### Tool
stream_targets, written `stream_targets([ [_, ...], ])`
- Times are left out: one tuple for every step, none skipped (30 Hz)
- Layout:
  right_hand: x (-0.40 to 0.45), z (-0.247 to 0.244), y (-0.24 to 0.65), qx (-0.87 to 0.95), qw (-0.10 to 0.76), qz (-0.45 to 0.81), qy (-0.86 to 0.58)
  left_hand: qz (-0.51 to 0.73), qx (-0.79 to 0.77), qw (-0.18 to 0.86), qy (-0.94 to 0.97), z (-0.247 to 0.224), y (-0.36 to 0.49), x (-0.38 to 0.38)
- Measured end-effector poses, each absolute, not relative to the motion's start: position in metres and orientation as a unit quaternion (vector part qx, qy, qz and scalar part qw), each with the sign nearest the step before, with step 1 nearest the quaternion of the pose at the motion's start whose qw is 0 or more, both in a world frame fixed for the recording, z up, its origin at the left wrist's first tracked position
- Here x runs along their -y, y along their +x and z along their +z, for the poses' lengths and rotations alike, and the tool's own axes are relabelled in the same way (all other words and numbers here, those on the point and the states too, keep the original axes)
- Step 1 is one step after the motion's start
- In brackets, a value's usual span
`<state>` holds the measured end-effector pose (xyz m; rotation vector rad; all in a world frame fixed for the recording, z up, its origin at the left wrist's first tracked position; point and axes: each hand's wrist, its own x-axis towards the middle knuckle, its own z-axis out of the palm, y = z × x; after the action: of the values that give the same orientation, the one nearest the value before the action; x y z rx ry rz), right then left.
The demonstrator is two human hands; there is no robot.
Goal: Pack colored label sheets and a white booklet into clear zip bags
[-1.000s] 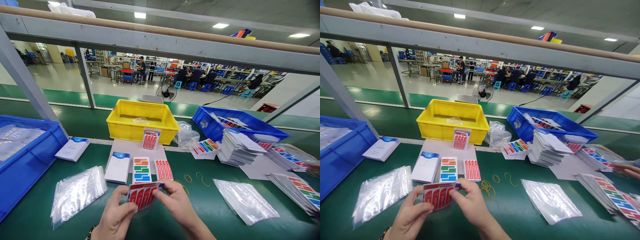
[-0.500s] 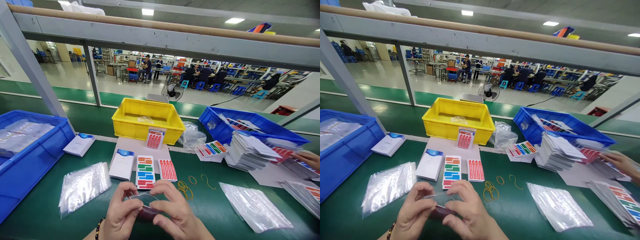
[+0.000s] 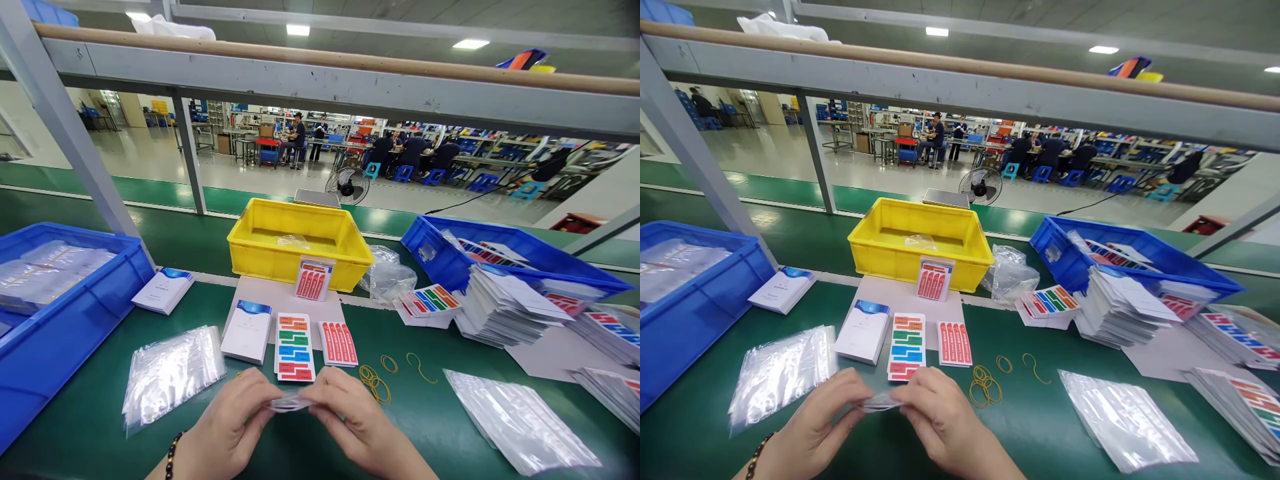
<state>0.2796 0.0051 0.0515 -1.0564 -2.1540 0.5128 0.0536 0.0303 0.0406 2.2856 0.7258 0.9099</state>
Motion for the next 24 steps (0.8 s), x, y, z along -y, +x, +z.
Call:
stream_targets([
  [-0.005, 0.051, 0.279, 0.817, 0.353, 0.196, -0.412, 0.346, -0.282, 0.283, 0.848, 0.039, 0.053, -0.030],
  [-0.005, 0.050, 0.279, 0.809, 0.365, 0.196, -0.417, 0.351, -0.296, 0.283, 0.842, 0.038, 0.052, -0.030],
  [-0.005, 0.050, 0.278, 0.805, 0.371, 0.198, -0.419, 0.351, -0.311, 0.284, 0.836, 0.036, 0.052, -0.030],
  [-0.006, 0.050, 0.277, 0.805, 0.370, 0.200, -0.417, 0.346, -0.325, 0.288, 0.832, 0.036, 0.052, -0.030],
  [-0.006, 0.050, 0.276, 0.809, 0.365, 0.203, -0.414, 0.336, -0.335, 0.293, 0.830, 0.035, 0.053, -0.030],
  [-0.007, 0.051, 0.275, 0.813, 0.357, 0.207, -0.411, 0.325, -0.341, 0.298, 0.830, 0.035, 0.054, -0.030],
  [-0.007, 0.051, 0.274, 0.815, 0.351, 0.210, -0.410, 0.315, -0.346, 0.304, 0.830, 0.036, 0.054, -0.030],
  [-0.008, 0.052, 0.272, 0.815, 0.349, 0.213, -0.410, 0.309, -0.350, 0.309, 0.829, 0.036, 0.055, -0.030],
  [-0.008, 0.052, 0.271, 0.815, 0.350, 0.215, -0.409, 0.308, -0.354, 0.312, 0.826, 0.037, 0.055, -0.030],
  [-0.008, 0.052, 0.270, 0.815, 0.352, 0.217, -0.407, 0.310, -0.356, 0.313, 0.824, 0.038, 0.055, -0.030],
  [-0.009, 0.052, 0.269, 0.814, 0.356, 0.218, -0.403, 0.314, -0.356, 0.313, 0.822, 0.038, 0.055, -0.030],
  [-0.009, 0.052, 0.268, 0.814, 0.362, 0.217, -0.399, 0.319, -0.354, 0.313, 0.821, 0.039, 0.055, -0.030],
  [-0.009, 0.052, 0.267, 0.814, 0.368, 0.214, -0.395, 0.325, -0.351, 0.314, 0.820, 0.039, 0.055, -0.030],
  [-0.008, 0.052, 0.267, 0.814, 0.373, 0.212, -0.391, 0.329, -0.346, 0.315, 0.820, 0.039, 0.055, -0.029],
  [-0.008, 0.053, 0.266, 0.814, 0.376, 0.211, -0.390, 0.333, -0.342, 0.317, 0.819, 0.039, 0.055, -0.029],
  [-0.008, 0.053, 0.264, 0.813, 0.378, 0.211, -0.389, 0.335, -0.339, 0.320, 0.818, 0.040, 0.056, -0.028],
  [-0.008, 0.053, 0.263, 0.814, 0.377, 0.211, -0.389, 0.335, -0.336, 0.323, 0.819, 0.040, 0.057, -0.028],
  [-0.008, 0.054, 0.261, 0.816, 0.375, 0.211, -0.387, 0.333, -0.333, 0.324, 0.820, 0.041, 0.058, -0.027],
  [-0.007, 0.054, 0.259, 0.818, 0.374, 0.209, -0.385, 0.330, -0.328, 0.323, 0.824, 0.041, 0.060, -0.027],
  [-0.007, 0.054, 0.256, 0.819, 0.374, 0.205, -0.383, 0.329, -0.323, 0.320, 0.828, 0.041, 0.062, -0.026],
  [-0.007, 0.053, 0.254, 0.820, 0.378, 0.200, -0.382, 0.328, -0.316, 0.317, 0.832, 0.041, 0.064, -0.026],
  [-0.007, 0.053, 0.252, 0.819, 0.381, 0.194, -0.382, 0.331, -0.309, 0.314, 0.835, 0.042, 0.065, -0.026],
  [-0.006, 0.052, 0.250, 0.818, 0.385, 0.190, -0.383, 0.335, -0.304, 0.309, 0.837, 0.042, 0.067, -0.026],
  [-0.006, 0.051, 0.249, 0.816, 0.387, 0.189, -0.384, 0.340, -0.298, 0.305, 0.838, 0.042, 0.068, -0.026],
])
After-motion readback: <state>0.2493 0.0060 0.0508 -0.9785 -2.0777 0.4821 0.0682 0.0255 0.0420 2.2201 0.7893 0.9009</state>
